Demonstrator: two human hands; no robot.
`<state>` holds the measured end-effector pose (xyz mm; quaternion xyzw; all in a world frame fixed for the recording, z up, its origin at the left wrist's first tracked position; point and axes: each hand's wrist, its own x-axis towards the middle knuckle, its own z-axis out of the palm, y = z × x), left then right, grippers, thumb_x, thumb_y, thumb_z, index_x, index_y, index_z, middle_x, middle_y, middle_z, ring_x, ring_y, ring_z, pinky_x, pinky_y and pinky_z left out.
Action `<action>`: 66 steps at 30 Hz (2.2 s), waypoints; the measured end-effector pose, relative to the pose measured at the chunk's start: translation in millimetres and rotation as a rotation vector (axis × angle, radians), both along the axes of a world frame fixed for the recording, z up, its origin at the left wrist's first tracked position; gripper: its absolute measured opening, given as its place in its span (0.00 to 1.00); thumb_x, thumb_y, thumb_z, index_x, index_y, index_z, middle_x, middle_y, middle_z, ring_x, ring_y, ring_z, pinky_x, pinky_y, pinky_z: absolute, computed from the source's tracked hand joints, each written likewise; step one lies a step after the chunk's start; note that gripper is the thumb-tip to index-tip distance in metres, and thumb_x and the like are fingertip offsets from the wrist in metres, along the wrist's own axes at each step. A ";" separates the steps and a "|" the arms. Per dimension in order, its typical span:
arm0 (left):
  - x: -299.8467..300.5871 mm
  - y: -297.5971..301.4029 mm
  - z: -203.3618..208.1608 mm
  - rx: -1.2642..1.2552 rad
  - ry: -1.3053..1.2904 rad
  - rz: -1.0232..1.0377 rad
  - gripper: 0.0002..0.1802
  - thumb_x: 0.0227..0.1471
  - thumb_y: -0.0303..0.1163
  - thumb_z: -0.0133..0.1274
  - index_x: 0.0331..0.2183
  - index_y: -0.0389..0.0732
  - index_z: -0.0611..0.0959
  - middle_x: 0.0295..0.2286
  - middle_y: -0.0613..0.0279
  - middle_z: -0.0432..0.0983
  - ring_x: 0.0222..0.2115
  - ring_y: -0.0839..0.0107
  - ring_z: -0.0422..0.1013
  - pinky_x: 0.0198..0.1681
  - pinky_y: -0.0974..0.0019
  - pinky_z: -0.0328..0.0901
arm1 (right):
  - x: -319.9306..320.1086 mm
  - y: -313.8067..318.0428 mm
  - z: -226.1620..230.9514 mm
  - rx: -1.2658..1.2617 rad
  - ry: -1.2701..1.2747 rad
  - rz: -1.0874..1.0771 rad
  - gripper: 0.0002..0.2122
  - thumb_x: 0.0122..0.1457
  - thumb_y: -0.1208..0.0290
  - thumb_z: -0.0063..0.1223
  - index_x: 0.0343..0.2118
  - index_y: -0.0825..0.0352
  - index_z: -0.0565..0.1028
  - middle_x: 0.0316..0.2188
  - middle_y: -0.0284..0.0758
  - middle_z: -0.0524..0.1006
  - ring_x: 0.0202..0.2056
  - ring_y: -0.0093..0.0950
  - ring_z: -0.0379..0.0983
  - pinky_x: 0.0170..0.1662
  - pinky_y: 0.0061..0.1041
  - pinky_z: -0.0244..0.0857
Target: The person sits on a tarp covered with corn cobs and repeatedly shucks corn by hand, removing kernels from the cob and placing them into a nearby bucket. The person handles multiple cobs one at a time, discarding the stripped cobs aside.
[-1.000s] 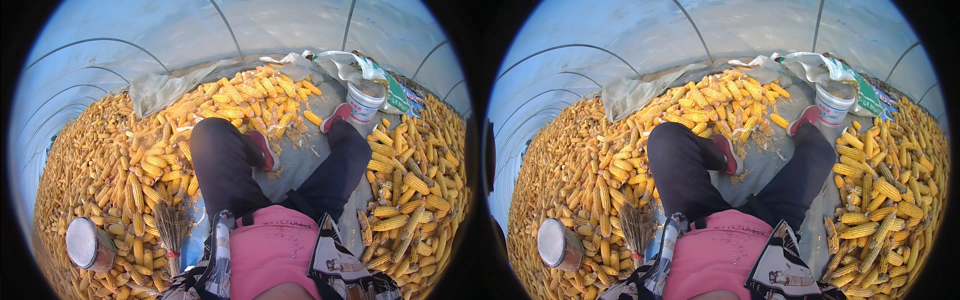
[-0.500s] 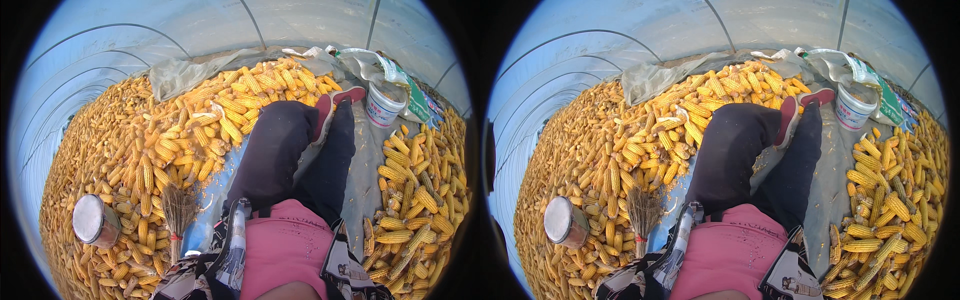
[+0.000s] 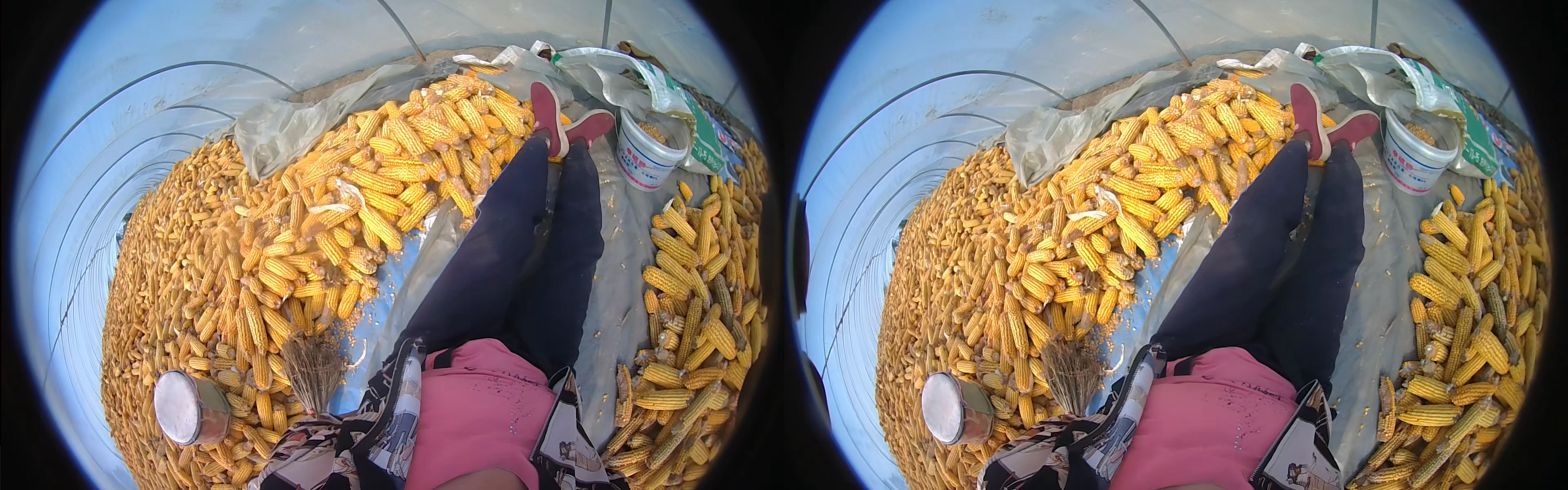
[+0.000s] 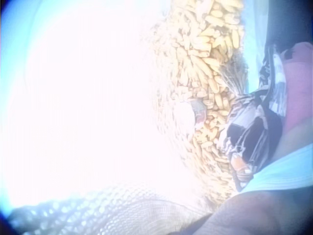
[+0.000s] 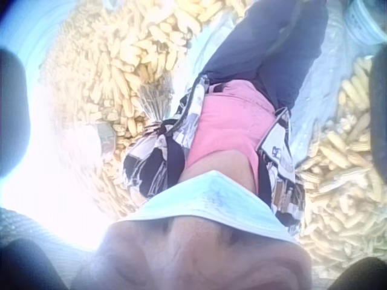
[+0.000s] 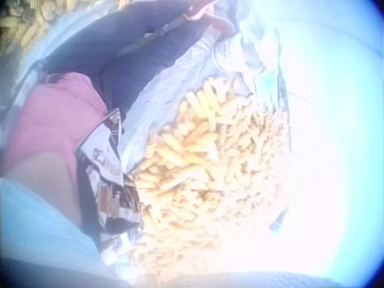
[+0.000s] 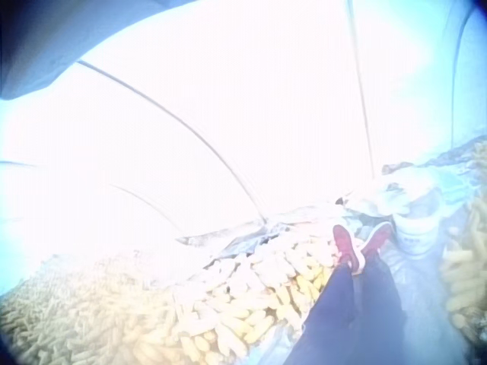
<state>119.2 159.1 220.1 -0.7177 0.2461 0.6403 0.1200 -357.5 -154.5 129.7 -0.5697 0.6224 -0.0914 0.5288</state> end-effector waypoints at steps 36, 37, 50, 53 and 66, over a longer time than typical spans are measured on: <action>179.3 -591.6 18.4 -1.018 0.420 1.413 0.38 0.57 0.49 0.54 0.56 0.28 0.66 0.50 0.49 0.70 0.47 0.60 0.70 0.46 0.56 0.68 | 523.7 -379.7 120.5 -0.148 -0.442 0.199 0.55 0.33 0.48 0.73 0.65 0.65 0.55 0.63 0.51 0.56 0.63 0.43 0.54 0.63 0.37 0.51; 172.5 -583.6 23.0 -1.114 0.475 1.321 0.32 0.58 0.44 0.54 0.55 0.32 0.66 0.46 0.53 0.72 0.43 0.63 0.71 0.44 0.57 0.69 | 513.8 -367.3 120.0 -0.074 -0.554 0.148 0.56 0.34 0.52 0.74 0.66 0.68 0.53 0.62 0.50 0.58 0.62 0.41 0.56 0.63 0.36 0.53; 9.2 -609.5 148.8 -1.018 0.600 0.539 0.23 0.60 0.38 0.50 0.51 0.33 0.71 0.44 0.55 0.75 0.40 0.66 0.75 0.42 0.61 0.72 | 340.3 -298.2 157.7 0.104 -1.537 -0.424 0.31 0.52 0.69 0.62 0.58 0.66 0.60 0.49 0.35 0.71 0.50 0.28 0.70 0.54 0.31 0.65; -95.7 -647.2 154.1 -0.946 0.746 0.160 0.24 0.57 0.34 0.55 0.52 0.33 0.71 0.44 0.59 0.74 0.42 0.72 0.73 0.47 0.67 0.67 | 233.2 -295.1 150.9 -0.044 -1.836 -0.555 0.30 0.57 0.64 0.58 0.61 0.64 0.58 0.53 0.38 0.71 0.53 0.34 0.70 0.58 0.38 0.65; -113.4 -591.5 111.4 -1.297 0.658 -0.483 0.21 0.46 0.33 0.63 0.39 0.27 0.81 0.34 0.42 0.79 0.33 0.59 0.79 0.39 0.62 0.70 | 35.4 -233.2 68.2 -0.116 -1.587 -1.091 0.25 0.65 0.53 0.44 0.59 0.65 0.63 0.54 0.41 0.72 0.50 0.32 0.72 0.52 0.36 0.70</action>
